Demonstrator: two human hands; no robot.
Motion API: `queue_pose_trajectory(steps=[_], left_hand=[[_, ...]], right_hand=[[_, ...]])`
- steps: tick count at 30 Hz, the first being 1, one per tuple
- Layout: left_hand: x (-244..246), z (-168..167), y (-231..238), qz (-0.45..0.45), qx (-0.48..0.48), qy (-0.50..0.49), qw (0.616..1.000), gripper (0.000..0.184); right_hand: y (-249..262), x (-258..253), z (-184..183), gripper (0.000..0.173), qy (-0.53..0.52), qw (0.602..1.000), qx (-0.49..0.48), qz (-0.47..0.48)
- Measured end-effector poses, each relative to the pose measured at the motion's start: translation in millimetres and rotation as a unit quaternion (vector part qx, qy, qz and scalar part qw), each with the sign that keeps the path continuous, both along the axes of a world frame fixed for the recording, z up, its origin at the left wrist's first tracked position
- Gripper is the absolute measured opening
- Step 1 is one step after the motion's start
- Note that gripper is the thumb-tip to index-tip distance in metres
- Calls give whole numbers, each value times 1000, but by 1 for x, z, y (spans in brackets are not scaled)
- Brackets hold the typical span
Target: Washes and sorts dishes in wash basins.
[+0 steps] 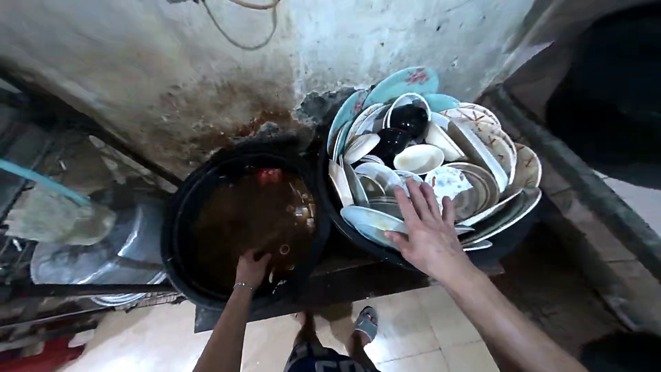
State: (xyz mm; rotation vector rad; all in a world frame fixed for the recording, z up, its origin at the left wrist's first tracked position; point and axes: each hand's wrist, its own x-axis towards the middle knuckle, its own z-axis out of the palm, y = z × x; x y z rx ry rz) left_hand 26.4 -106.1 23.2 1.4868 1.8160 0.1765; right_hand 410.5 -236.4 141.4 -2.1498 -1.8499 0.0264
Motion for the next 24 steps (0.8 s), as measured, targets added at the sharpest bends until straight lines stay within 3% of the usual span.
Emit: queue_pose_trajectory(steps=[4,8,10,13,15,17,18,21,24], left_hand=[[-21,-9,20,-6,11,30,999,52],[-40,-19,50,37,53,86,994,74],[-60,-36,71,65,95,114,987,92],[-77,-54,113,87,57,129,986,110],[-71,-49,133,74,14,86,993,93],[-56,-44,149,-29,-27,89,995,59],[-45,-47,154,-70,-33,96,992,52],[-6,-53,160,-110,3,62,992,52],[25,-59,160,-58,-42,-36,997,64]], right_hand=[[-9,-12,-28,93,-16,999,1,-45],[-25,-15,-61,87,-57,996,11,-65],[-28,-26,-59,90,-37,996,12,-83],[-32,-66,-42,78,29,992,96,-78],[-30,-106,-33,65,91,986,128,-62],[-19,-145,-32,57,168,979,102,-50],[-9,-162,-39,52,202,975,87,-39],[33,-203,-71,44,270,961,57,-14],[75,-233,-95,43,269,961,-57,-28]])
